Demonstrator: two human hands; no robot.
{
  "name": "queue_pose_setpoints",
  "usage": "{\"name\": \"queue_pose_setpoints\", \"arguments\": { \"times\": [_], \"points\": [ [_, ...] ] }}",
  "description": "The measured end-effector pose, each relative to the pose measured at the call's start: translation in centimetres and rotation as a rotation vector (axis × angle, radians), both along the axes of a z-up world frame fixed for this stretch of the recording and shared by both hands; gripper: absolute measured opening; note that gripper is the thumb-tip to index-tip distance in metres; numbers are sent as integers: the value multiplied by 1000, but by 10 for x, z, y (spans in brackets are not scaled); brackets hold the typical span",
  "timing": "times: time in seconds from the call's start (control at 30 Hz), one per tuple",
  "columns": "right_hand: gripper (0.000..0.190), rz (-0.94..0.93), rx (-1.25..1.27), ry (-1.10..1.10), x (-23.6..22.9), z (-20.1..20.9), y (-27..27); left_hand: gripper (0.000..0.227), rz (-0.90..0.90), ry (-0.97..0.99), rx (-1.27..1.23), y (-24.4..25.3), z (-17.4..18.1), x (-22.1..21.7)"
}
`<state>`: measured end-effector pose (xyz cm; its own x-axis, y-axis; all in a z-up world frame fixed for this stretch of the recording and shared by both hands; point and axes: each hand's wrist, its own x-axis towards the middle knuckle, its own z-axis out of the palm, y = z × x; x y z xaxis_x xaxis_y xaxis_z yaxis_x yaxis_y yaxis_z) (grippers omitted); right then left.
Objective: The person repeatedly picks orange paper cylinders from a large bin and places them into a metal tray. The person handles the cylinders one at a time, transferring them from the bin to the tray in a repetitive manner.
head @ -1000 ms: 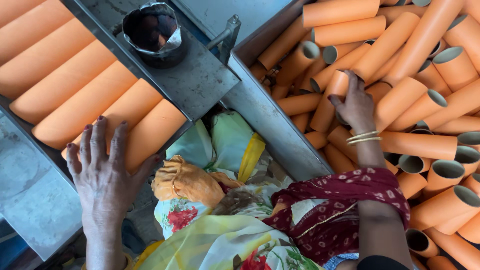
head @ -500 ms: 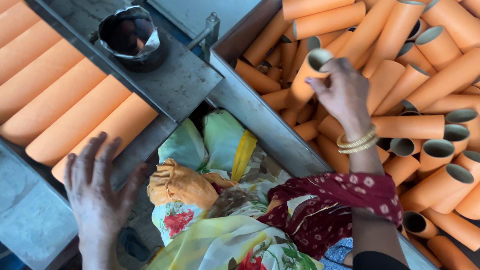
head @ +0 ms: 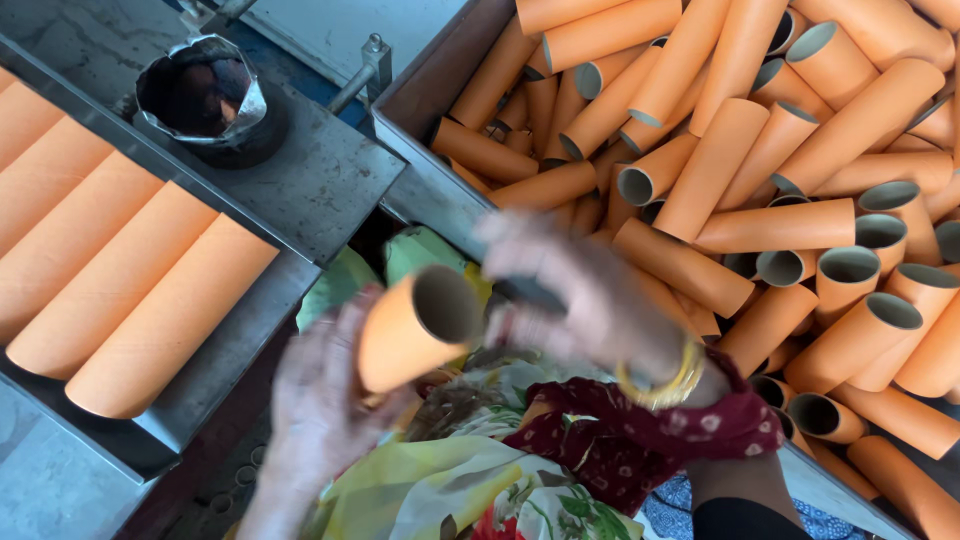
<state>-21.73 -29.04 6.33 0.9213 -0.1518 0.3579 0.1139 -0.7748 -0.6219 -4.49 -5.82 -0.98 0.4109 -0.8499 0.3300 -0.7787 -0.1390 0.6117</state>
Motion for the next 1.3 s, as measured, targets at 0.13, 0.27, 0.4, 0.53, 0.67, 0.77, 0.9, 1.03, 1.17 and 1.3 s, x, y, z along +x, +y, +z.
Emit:
{"name": "queue_pose_setpoints", "arguments": {
  "times": [0.13,0.27,0.4,0.53,0.67,0.77,0.9,1.03,1.17,1.3],
  "points": [
    [54,-634,-360,204,-31,-33,-118,97,274,-193,242,35,1,34],
    [57,-959,-708,390,-89,-58,-232,89,460,-412,276,68,-5,55],
    [64,-1067,-647,690,-125,-78,-282,71,524,-516,411,84,-28,67],
    [72,-1089,-403,791,-135,-73,-281,60,552,-550,426,90,-46,74],
    [74,-1029,-203,717,-157,-52,-256,59,567,-461,408,93,-50,74],
    [80,-1009,-136,604,-168,-52,-238,59,556,-431,373,92,-50,73],
    [75,-1097,-260,523,-169,-68,-228,59,542,-412,328,90,-46,72],
    [42,-1111,-604,396,-163,-64,-232,57,516,-327,241,92,-41,69],
    [23,-994,-972,204,-167,-38,-209,54,507,-296,225,89,-33,66],
    [19,-950,-943,-21,-156,-5,-149,58,441,-195,160,77,-19,55]
  ]
}}
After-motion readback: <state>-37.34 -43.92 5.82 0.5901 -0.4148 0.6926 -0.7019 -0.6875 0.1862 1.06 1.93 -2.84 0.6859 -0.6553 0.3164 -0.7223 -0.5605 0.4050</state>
